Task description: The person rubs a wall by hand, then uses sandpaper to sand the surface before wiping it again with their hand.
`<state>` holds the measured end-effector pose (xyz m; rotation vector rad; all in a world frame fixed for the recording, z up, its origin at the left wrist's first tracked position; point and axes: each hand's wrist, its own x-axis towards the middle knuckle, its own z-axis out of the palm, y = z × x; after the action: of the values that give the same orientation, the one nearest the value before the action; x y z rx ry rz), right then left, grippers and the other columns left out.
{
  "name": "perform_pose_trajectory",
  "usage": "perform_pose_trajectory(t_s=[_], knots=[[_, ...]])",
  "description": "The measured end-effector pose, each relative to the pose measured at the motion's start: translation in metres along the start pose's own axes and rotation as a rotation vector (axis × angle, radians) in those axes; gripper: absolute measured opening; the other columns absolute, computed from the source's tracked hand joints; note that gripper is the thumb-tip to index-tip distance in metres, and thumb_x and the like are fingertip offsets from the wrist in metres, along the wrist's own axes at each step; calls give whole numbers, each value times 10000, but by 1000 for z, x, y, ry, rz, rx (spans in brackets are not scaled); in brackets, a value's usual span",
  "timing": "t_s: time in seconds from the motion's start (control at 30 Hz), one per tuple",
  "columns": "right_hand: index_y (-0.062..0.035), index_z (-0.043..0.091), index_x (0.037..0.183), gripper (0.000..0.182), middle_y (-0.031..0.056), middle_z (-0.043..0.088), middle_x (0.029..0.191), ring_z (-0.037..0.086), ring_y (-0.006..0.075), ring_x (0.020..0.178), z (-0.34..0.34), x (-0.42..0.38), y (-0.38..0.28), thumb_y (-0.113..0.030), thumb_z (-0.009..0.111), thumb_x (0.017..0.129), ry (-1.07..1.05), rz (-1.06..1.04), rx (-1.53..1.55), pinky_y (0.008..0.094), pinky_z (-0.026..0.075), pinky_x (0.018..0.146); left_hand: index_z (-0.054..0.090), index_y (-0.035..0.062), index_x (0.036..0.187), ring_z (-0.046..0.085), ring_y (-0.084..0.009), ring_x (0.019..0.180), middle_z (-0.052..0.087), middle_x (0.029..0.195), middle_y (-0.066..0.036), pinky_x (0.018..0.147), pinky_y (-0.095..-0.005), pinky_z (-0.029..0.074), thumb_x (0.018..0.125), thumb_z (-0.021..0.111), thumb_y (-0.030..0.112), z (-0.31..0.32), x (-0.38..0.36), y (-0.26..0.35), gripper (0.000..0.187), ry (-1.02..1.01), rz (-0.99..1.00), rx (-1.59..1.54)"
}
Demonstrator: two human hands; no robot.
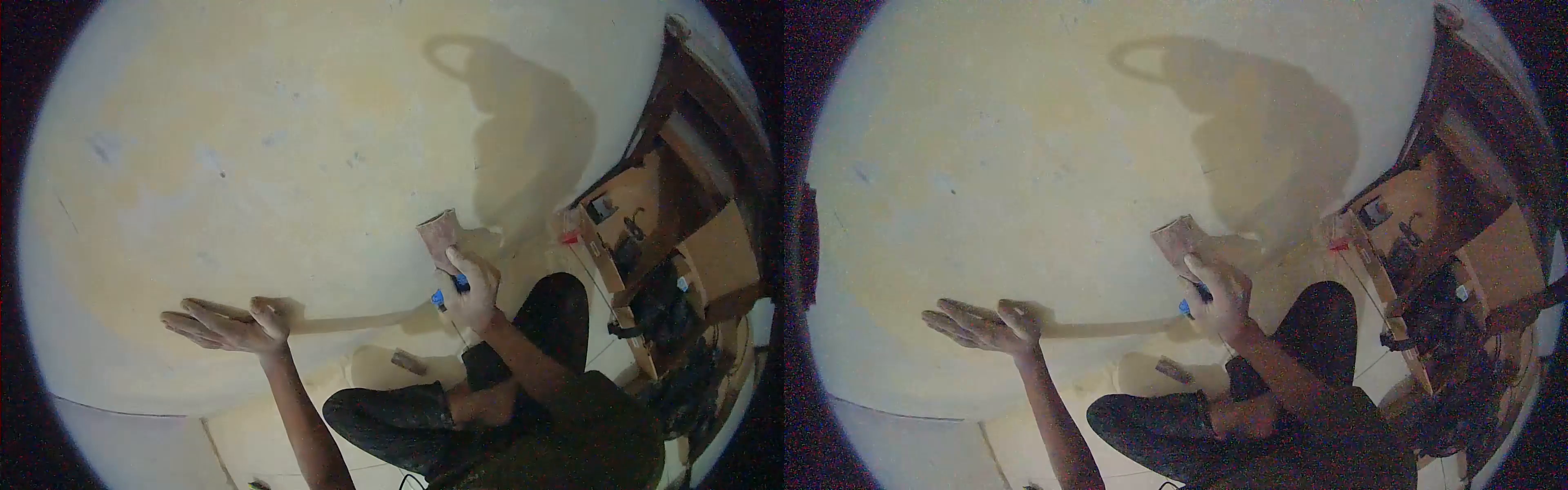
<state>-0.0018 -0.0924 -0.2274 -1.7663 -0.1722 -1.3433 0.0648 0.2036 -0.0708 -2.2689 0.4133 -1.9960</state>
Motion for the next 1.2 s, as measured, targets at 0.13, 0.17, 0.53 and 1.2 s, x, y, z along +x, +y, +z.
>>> perform_pose_trajectory(t_s=[0.13, 0.17, 0.53, 1.2], knots=[[-32, 634, 1226, 463, 133, 665, 805, 652, 270, 633, 11, 29, -12, 29, 790, 794, 27, -9, 67, 382, 513, 579, 257, 30, 1614, 123, -424, 1567, 140, 1684, -262, 1238, -588, 121, 988, 361, 676, 1, -4, -3, 906, -4, -6, -6], [-29, 633, 1227, 462, 129, 658, 789, 644, 269, 620, 13, 40, -13, 29, 787, 794, 47, -33, 96, 379, 510, 573, 256, 30, 1615, 124, -424, 1567, 142, 1685, -260, 1239, -588, 123, 987, 363, 676, 1, -3, -2, 906, -7, -11, -3], [-74, 643, 1241, 506, 136, 706, 877, 691, 296, 699, 10, 43, -3, -17, 821, 770, 103, -72, 43, 384, 546, 622, 259, 35, 1613, 134, -416, 1565, 148, 1683, -256, 1244, -591, 130, 988, 347, 694, -2, 3, 5, 912, -2, -9, 14], [-77, 704, 1180, 405, 123, 710, 837, 698, 288, 698, 22, 24, -23, -60, 825, 793, 68, 104, 1, 391, 554, 633, 252, 11, 1609, 126, -431, 1564, 130, 1683, -270, 1240, -594, 126, 1004, 374, 643, 5, 2, 7, 883, -11, 2, -13]])
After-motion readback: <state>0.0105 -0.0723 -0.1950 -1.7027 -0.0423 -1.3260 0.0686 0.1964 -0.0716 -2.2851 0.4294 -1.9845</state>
